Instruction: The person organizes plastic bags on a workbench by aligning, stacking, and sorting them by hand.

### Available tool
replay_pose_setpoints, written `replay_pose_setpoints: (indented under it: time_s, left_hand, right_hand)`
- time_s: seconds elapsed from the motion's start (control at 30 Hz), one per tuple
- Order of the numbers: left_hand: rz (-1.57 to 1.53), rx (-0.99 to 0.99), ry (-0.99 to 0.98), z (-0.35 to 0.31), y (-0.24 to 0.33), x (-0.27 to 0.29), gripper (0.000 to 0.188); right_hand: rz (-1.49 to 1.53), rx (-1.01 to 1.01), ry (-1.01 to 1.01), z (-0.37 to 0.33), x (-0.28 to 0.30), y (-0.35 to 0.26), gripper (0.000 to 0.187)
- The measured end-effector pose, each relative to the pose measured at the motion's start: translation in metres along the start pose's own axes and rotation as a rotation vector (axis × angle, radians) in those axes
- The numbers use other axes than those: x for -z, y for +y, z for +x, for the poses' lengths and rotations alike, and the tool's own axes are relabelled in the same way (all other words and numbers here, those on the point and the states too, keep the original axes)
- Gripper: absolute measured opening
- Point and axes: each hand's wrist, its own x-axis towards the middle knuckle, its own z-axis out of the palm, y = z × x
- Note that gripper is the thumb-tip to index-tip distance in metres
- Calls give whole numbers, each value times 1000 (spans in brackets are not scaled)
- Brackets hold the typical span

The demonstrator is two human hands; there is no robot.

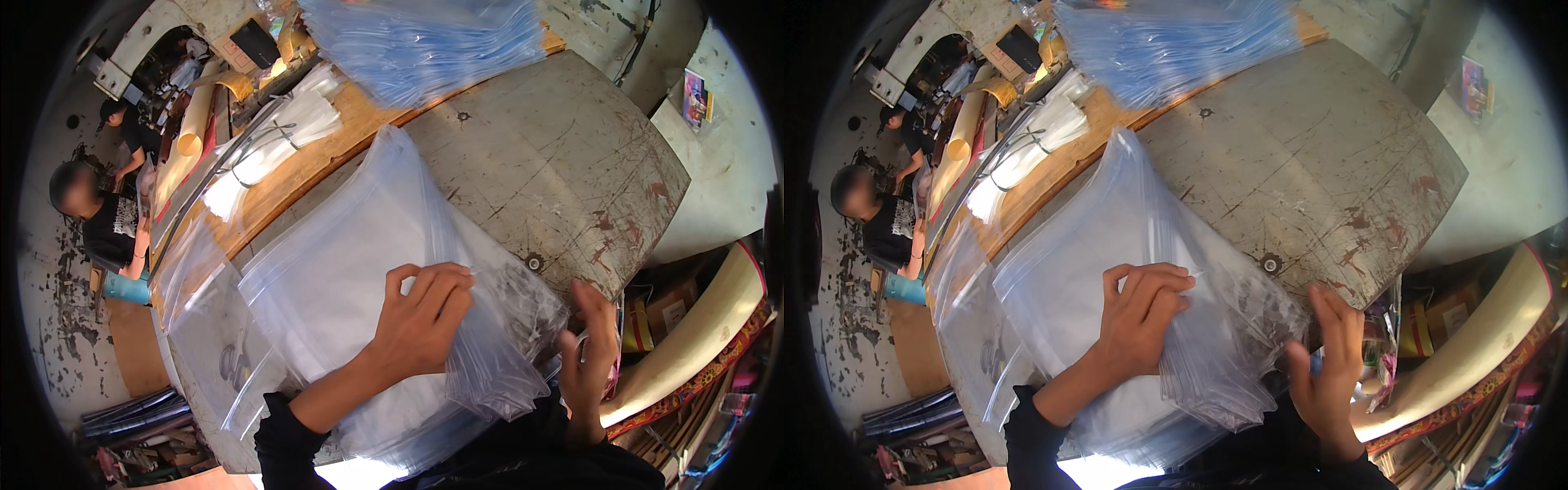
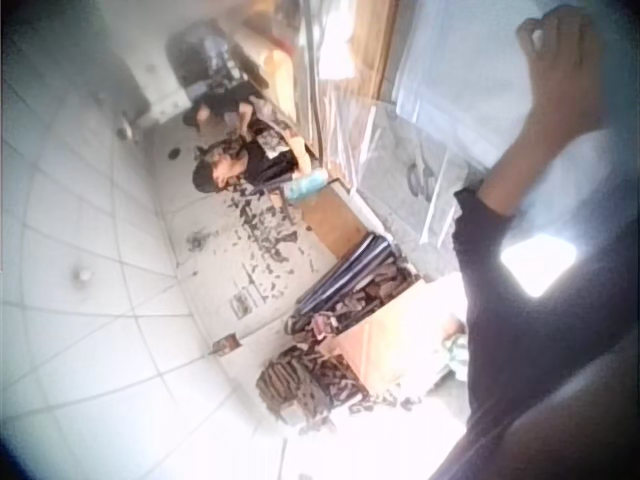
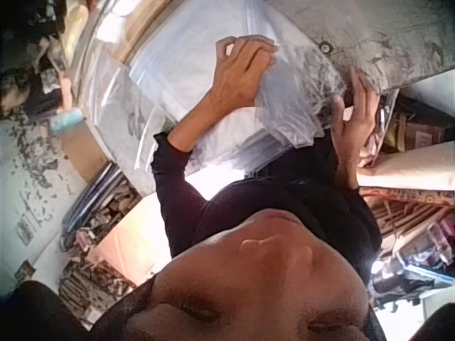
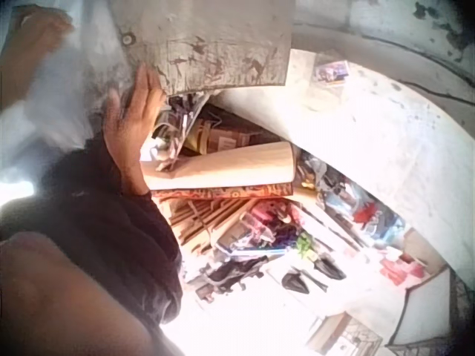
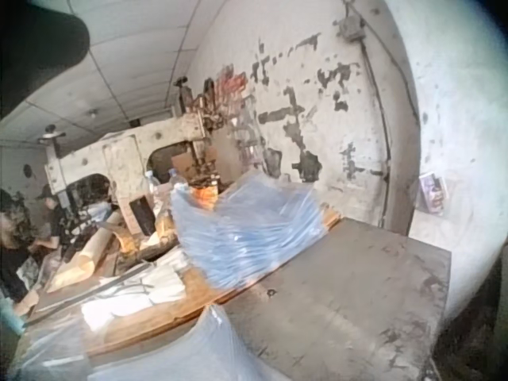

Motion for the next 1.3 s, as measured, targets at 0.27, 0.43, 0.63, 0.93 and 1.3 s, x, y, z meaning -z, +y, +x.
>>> replay_pose_setpoints:
  time_s: [0.27, 0.43, 0.63, 0.93, 1.3]
  left_hand:
    - [87, -4, 76, -2, 3, -1, 12]
    - [38, 1, 53, 5, 10, 8, 36]
    - [113, -2, -22, 0, 5, 4, 49]
    - [115, 2, -14, -1, 4, 3, 47]
    - [80, -1, -15, 0, 2, 1, 46]
  right_hand:
    - [-56, 402, -96, -2, -6, -1, 36]
    - [36, 411, -175, -5, -10, -5, 28]
    - [43, 408, -171, -3, -11, -4, 30]
    - [-33, 284, -128, 0, -9, -10, 36]
    - [85, 419, -126, -3, -13, -1, 40]
